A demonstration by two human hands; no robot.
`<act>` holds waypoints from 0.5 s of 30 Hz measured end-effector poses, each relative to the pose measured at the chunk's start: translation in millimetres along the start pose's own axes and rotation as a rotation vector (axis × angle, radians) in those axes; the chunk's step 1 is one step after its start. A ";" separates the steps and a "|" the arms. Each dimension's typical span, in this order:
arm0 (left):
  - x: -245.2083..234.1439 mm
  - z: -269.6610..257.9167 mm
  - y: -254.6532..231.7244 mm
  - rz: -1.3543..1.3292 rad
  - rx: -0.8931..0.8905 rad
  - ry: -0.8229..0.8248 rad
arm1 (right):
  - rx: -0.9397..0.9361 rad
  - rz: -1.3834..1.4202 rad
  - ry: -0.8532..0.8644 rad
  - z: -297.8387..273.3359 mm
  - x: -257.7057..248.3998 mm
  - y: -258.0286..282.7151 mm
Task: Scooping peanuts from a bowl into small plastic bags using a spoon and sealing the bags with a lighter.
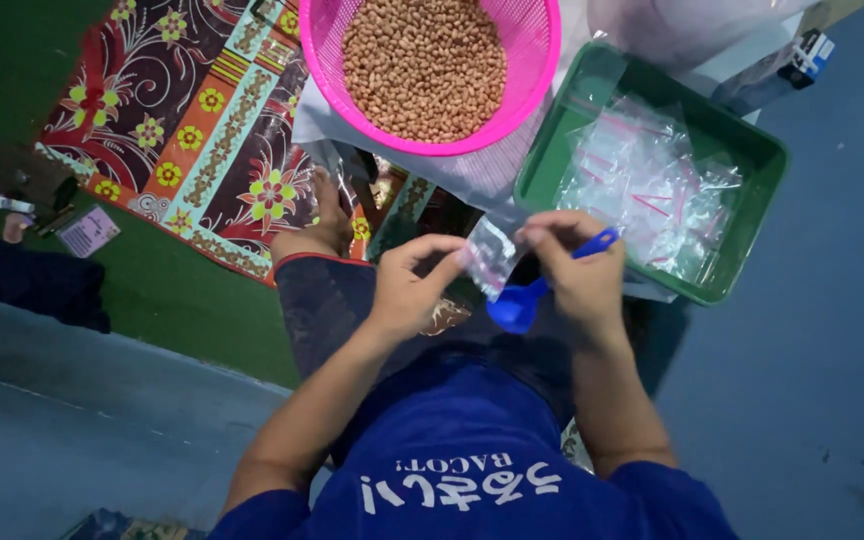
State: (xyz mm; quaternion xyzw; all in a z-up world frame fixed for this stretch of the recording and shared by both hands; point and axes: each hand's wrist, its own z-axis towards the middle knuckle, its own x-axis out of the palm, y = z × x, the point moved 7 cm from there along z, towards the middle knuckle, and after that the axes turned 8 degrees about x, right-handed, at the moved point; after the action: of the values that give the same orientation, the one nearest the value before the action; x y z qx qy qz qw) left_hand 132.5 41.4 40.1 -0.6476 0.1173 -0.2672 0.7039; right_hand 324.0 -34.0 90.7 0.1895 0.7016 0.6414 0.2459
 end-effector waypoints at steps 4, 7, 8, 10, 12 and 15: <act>-14.3 -8.0 -0.6 0.078 -0.027 -0.163 | 0.110 -0.030 0.063 -9.9 10.7 -32.1; -4.0 -30.0 39.0 -0.368 -0.194 -0.111 | 0.160 -0.026 0.010 -12.3 12.4 -52.7; -4.0 -33.7 43.5 -0.368 -0.194 -0.112 | 0.159 -0.026 0.010 -12.6 14.4 -51.2; -1.5 -40.8 57.2 -0.512 -0.271 -0.116 | 0.146 -0.016 -0.028 -11.6 16.6 -47.3; -2.5 -39.9 54.1 -0.400 -0.239 -0.173 | 0.143 -0.030 -0.027 -10.9 17.9 -49.3; -8.6 -36.2 41.1 -0.146 -0.212 -0.247 | 0.150 -0.043 -0.019 -12.2 20.3 -51.6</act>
State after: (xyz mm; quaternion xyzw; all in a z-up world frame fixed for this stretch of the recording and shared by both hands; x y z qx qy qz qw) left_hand 116.1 16.0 -6.3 -0.7529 0.0103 -0.2223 0.6193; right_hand 303.0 -37.5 38.1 0.1984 0.7492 0.5796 0.2517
